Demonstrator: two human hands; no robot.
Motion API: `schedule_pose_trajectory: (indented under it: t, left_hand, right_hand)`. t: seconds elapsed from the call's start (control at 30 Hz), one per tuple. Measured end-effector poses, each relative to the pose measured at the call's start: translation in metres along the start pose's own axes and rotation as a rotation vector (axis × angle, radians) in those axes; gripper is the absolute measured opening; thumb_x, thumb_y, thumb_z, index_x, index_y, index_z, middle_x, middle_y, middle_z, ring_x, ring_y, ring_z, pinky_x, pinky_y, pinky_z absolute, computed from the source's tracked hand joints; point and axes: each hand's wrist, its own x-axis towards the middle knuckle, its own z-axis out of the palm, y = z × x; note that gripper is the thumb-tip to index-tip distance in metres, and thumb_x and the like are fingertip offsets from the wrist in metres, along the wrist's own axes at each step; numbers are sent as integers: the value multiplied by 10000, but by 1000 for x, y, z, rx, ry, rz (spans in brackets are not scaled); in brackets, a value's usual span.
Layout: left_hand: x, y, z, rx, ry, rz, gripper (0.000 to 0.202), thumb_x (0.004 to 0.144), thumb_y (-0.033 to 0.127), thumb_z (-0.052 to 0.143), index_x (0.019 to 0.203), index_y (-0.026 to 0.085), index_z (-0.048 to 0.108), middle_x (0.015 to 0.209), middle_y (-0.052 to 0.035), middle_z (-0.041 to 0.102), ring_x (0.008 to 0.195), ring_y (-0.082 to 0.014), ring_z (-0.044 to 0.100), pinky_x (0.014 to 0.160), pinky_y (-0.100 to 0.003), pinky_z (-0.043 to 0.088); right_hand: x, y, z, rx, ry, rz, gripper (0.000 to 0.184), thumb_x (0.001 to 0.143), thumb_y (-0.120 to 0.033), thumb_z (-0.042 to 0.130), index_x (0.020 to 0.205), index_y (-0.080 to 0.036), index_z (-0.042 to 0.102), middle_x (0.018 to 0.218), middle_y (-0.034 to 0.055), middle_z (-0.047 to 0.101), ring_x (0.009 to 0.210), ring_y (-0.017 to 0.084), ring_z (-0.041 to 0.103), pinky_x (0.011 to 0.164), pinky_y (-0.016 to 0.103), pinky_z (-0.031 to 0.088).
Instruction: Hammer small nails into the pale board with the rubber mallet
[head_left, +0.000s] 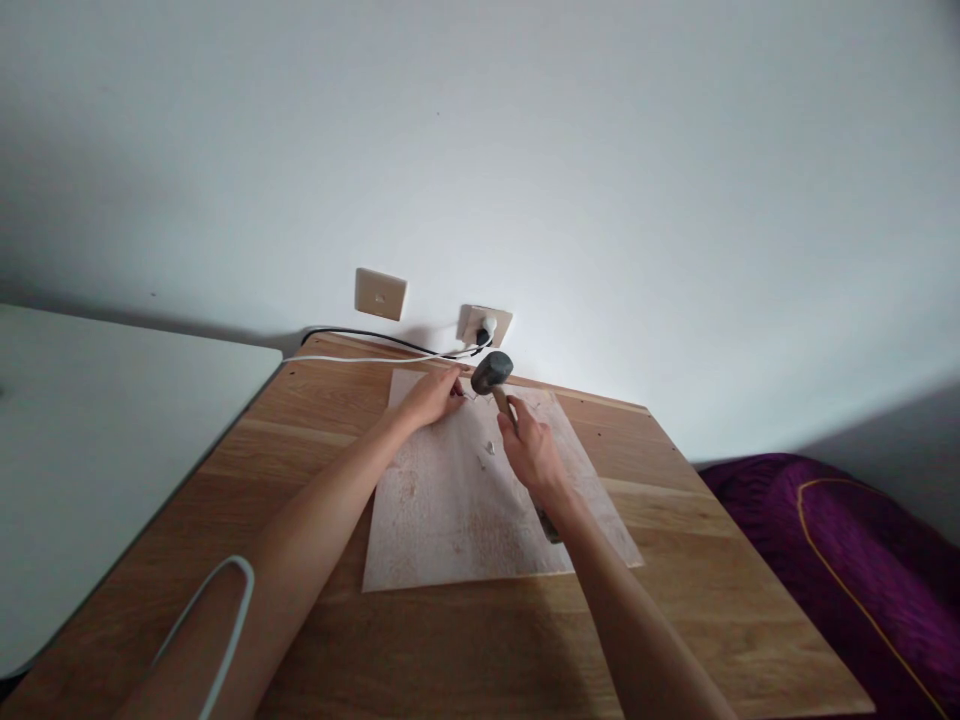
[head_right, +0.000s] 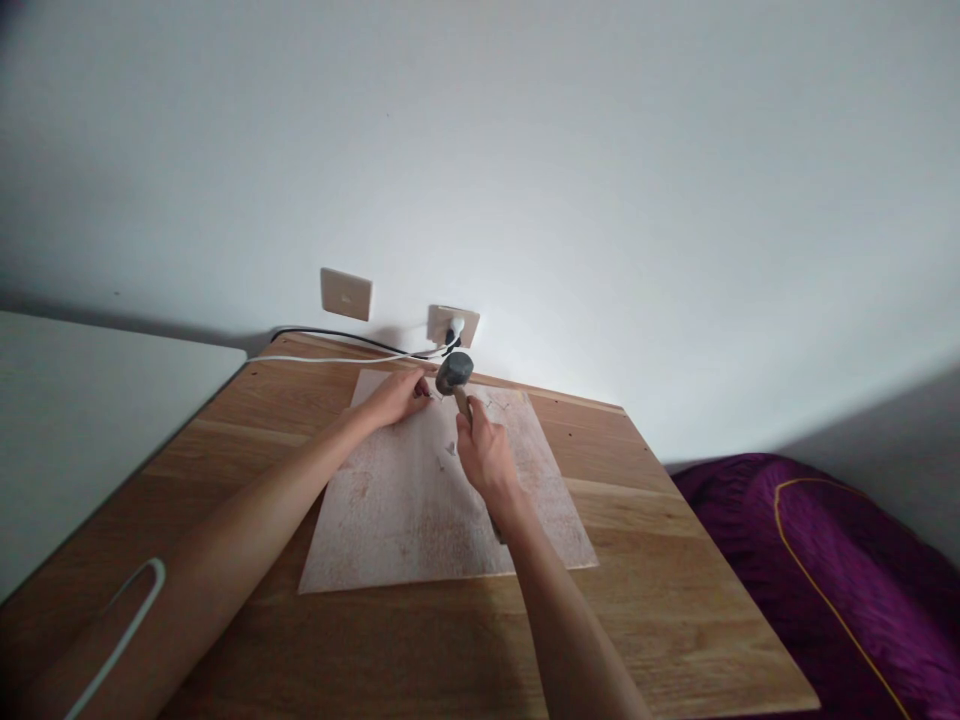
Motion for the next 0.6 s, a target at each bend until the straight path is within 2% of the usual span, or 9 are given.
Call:
schedule_pose_trajectory:
  t: [0.13, 0.33, 0.43, 0.6]
  left_hand:
    - [0, 6, -2, -13, 11, -17, 466, 825, 117, 703, 1282, 169, 629, 889, -49, 770, 865, -248, 732, 796, -328, 535]
    - [1, 3, -1, -52, 27, 6, 353, 798, 96, 700, 1140, 177, 679, 881, -40, 771, 855, -238, 733, 792, -326, 531]
    - [3, -3, 3, -93, 26, 26, 349, 790, 77, 653, 1124, 176, 680, 868, -28, 754, 833, -223, 717, 786, -325, 531]
    - [2, -7, 3, -141, 20, 65, 388, 784, 131, 670, 1169, 171, 662, 867, -32, 719, 806, -223, 678, 761, -326, 531]
  right_hand:
    - [-4, 5, -9, 55, -34, 66, 455, 1061, -298, 434, 1473, -154, 560, 914, 109, 786, 756, 232, 747, 697, 287, 528]
    - [-4, 3, -11, 45, -58, 80, 464, 1054, -294, 445, 1478, -150, 562, 866, 93, 775, 652, 205, 712, 647, 276, 525]
    - [-1, -2, -12, 24, -39, 41, 456, 1069, -308, 425, 1479, -162, 559, 881, 90, 784, 689, 213, 728, 662, 274, 516]
    - [6, -9, -5, -128, -18, -46, 426, 1074, -292, 436, 1464, -181, 567, 1061, 132, 798, 929, 268, 763, 731, 284, 500]
